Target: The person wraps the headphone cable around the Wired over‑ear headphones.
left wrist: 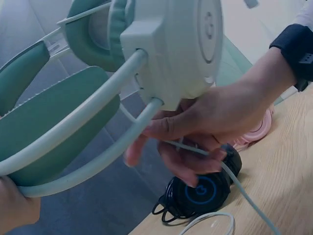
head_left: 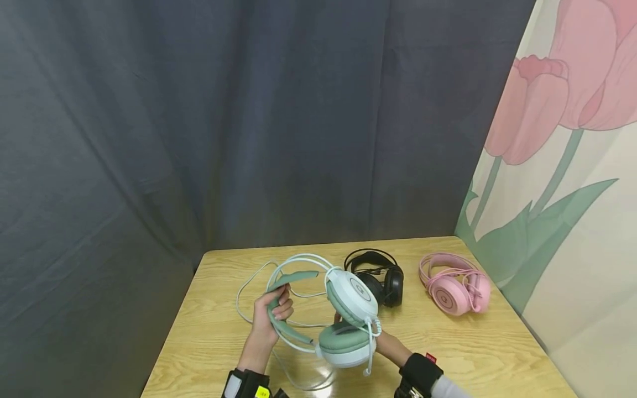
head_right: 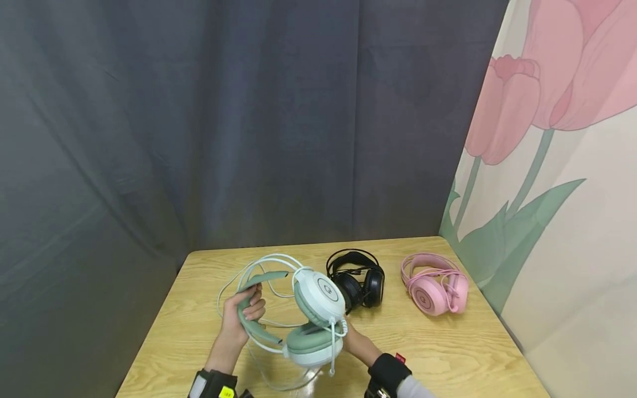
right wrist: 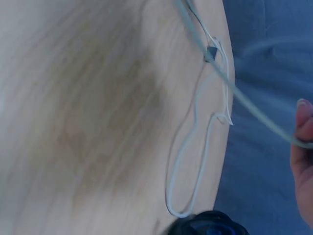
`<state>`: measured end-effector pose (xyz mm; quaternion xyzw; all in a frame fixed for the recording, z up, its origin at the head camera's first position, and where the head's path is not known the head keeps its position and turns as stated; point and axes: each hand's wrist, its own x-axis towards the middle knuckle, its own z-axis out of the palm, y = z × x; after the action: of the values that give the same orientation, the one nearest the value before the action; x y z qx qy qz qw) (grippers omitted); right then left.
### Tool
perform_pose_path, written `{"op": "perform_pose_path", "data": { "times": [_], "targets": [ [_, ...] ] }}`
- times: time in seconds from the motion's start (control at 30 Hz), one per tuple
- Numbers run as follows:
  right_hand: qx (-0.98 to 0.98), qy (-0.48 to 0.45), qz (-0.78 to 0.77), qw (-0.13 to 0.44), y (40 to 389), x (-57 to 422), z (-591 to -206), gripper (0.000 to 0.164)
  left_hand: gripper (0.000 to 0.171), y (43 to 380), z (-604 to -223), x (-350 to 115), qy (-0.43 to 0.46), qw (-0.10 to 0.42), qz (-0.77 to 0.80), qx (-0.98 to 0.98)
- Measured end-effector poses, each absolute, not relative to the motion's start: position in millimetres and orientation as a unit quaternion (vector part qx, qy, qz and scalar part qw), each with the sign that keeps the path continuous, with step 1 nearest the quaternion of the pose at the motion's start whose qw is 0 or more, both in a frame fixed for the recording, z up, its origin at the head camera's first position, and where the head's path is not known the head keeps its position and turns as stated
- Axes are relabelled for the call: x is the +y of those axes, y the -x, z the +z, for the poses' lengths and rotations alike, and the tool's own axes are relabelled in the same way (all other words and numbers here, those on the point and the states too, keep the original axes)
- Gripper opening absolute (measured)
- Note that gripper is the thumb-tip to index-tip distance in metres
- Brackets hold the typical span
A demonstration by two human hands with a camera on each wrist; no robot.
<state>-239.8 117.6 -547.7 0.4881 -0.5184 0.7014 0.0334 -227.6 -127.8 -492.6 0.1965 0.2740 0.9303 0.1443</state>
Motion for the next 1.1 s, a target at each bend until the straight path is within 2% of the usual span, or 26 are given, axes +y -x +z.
{"op": "perform_pose_path", "data": {
  "times": [0.07,0.1,0.17,0.23,0.3,0.37,0.47,0.53,0.63,0.73,0.87,1.1],
  "targets": [
    [-0.464,-0.500,0.731,-0.013,230.2,105.0,-527.0,0.030,0.042,227.6,-490.7,-126.5,-0.193,0.131,0.934,0.271],
    [-0.454,-0.506,0.733,-0.017,234.2,103.8,-537.0,0.035,0.042,227.6,-489.7,-125.8,-0.190,0.126,0.936,0.270],
    [-0.435,-0.506,0.744,-0.036,221.5,96.9,-520.6,0.037,0.041,227.5,-487.9,-123.6,-0.182,0.115,0.939,0.267],
    [-0.481,-0.523,0.704,0.012,215.3,92.9,-516.4,0.043,0.040,227.8,-485.9,-121.7,-0.173,0.104,0.943,0.264],
    [-0.487,-0.515,0.706,-0.009,213.0,91.7,-523.8,0.053,0.038,228.4,-483.5,-119.9,-0.157,0.090,0.949,0.260],
    [-0.494,-0.471,0.727,-0.072,212.6,89.8,-535.5,0.054,0.037,228.9,-480.6,-118.0,-0.139,0.072,0.954,0.257],
    [-0.576,-0.417,0.697,-0.095,213.1,87.9,-555.1,0.050,0.034,229.8,-476.2,-115.5,-0.100,0.042,0.960,0.258],
    [-0.671,-0.406,0.619,-0.049,212.6,85.4,-561.7,0.043,0.032,230.2,-473.7,-114.3,-0.071,0.022,0.961,0.265],
    [-0.762,-0.410,0.497,0.064,210.1,82.3,-560.8,0.030,0.030,229.7,-471.8,-113.3,-0.027,-0.022,0.955,0.293],
    [-0.799,-0.390,0.444,0.111,208.5,79.8,-555.2,0.020,0.028,228.1,-471.8,-112.9,0.013,-0.064,0.944,0.322],
    [-0.833,-0.367,0.395,0.126,208.8,78.0,-548.9,0.031,0.025,225.8,-472.4,-111.2,0.053,-0.091,0.936,0.336],
    [-0.840,-0.377,0.361,0.149,213.4,81.9,-544.9,0.028,0.018,224.7,-472.6,-108.6,0.103,-0.135,0.917,0.361]
  ]
}}
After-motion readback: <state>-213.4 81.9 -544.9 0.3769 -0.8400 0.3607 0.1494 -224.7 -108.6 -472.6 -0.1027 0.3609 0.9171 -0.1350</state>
